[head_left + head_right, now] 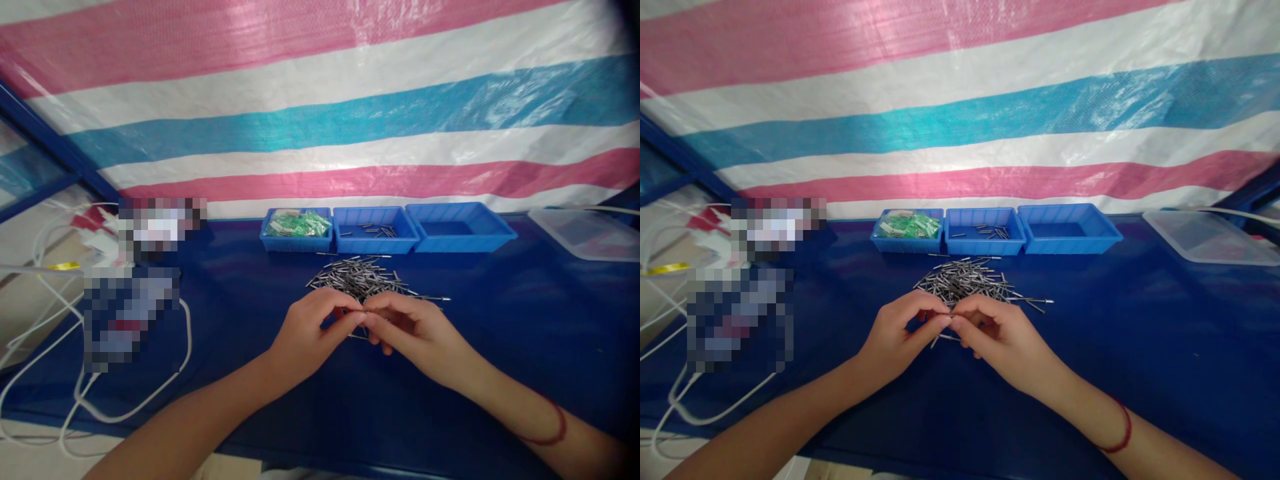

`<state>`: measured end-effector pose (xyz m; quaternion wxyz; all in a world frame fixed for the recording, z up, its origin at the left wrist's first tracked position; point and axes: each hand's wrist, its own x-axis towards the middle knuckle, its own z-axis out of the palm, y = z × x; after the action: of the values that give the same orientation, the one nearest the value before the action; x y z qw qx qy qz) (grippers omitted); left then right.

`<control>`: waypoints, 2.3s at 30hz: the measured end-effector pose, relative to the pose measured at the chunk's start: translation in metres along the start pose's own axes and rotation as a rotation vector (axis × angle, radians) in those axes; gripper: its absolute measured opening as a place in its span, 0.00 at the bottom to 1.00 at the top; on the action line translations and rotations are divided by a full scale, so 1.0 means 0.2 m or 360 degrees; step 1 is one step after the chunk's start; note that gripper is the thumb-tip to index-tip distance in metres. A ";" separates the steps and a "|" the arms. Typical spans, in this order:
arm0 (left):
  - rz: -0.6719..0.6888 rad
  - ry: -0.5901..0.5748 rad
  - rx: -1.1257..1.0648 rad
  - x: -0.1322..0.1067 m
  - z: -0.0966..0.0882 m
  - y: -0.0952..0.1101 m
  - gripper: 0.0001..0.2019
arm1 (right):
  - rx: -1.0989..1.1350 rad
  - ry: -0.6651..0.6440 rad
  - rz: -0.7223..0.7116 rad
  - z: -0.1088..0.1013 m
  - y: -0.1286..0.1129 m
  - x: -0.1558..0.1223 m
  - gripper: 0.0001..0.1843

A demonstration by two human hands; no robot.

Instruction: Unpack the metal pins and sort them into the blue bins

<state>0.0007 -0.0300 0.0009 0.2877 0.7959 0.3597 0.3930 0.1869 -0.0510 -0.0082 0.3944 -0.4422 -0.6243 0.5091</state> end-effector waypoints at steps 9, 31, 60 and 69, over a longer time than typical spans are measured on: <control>-0.0075 -0.0063 -0.0032 0.00 0.02 -0.03 0.05 | -0.0453 0.0274 -0.0413 0.00 0.02 -0.02 0.02; 0.0292 -0.0329 0.0439 0.03 -0.06 -0.11 0.12 | -0.1281 0.0769 -0.0563 -0.31 -0.04 0.37 0.07; 0.0376 -0.0550 0.0603 0.03 -0.03 -0.16 0.11 | -0.1318 -0.0649 -0.0229 -0.36 -0.02 0.03 0.09; 0.0397 -0.0550 0.0602 0.03 -0.03 -0.16 0.11 | -0.1691 -0.0578 -0.0362 -0.31 0.03 0.00 0.11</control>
<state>-0.0133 -0.0065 -0.0169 0.1406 0.9287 0.2715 0.2100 0.2467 -0.0326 -0.0033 0.0567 -0.4152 -0.8959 0.1474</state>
